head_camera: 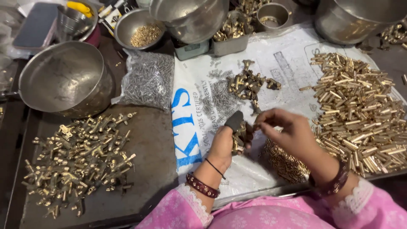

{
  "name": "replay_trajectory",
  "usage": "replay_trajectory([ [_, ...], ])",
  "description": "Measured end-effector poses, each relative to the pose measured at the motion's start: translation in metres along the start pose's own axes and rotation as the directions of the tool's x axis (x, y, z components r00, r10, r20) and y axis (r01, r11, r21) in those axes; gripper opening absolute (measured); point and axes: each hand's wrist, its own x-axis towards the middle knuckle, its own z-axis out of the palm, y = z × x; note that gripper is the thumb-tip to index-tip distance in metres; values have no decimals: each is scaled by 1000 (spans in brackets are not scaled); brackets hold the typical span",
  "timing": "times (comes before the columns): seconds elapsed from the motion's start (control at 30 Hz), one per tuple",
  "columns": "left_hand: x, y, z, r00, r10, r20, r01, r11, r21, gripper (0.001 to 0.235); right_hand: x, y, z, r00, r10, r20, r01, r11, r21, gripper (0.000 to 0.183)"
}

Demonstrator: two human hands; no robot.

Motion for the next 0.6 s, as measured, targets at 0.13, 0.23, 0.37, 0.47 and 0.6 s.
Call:
replay_trajectory([
  [0.13, -1, 1, 1, 999, 33, 9, -33, 998, -49, 42, -8, -30, 19, 980, -199, -6, 189, 936, -297, 15],
  [0.23, -2, 1, 2, 999, 31, 17, -30, 996, -87, 38, -11, -31, 26, 913, -407, 1, 367, 823, -434, 19],
  [0.37, 5, -7, -3, 998, 55, -3, -55, 995, -83, 34, -11, -37, 32, 910, -414, 22, 363, 769, -526, 21],
  [0.47, 11, -17, -9, 997, 73, -33, -74, 996, -42, 32, -12, -40, 36, 917, -398, 13, 331, 745, -579, 20],
  [0.6, 20, -32, -20, 997, 72, 3, -72, 996, 46, 32, -11, -40, 29, 950, -310, 31, 275, 787, -553, 17],
])
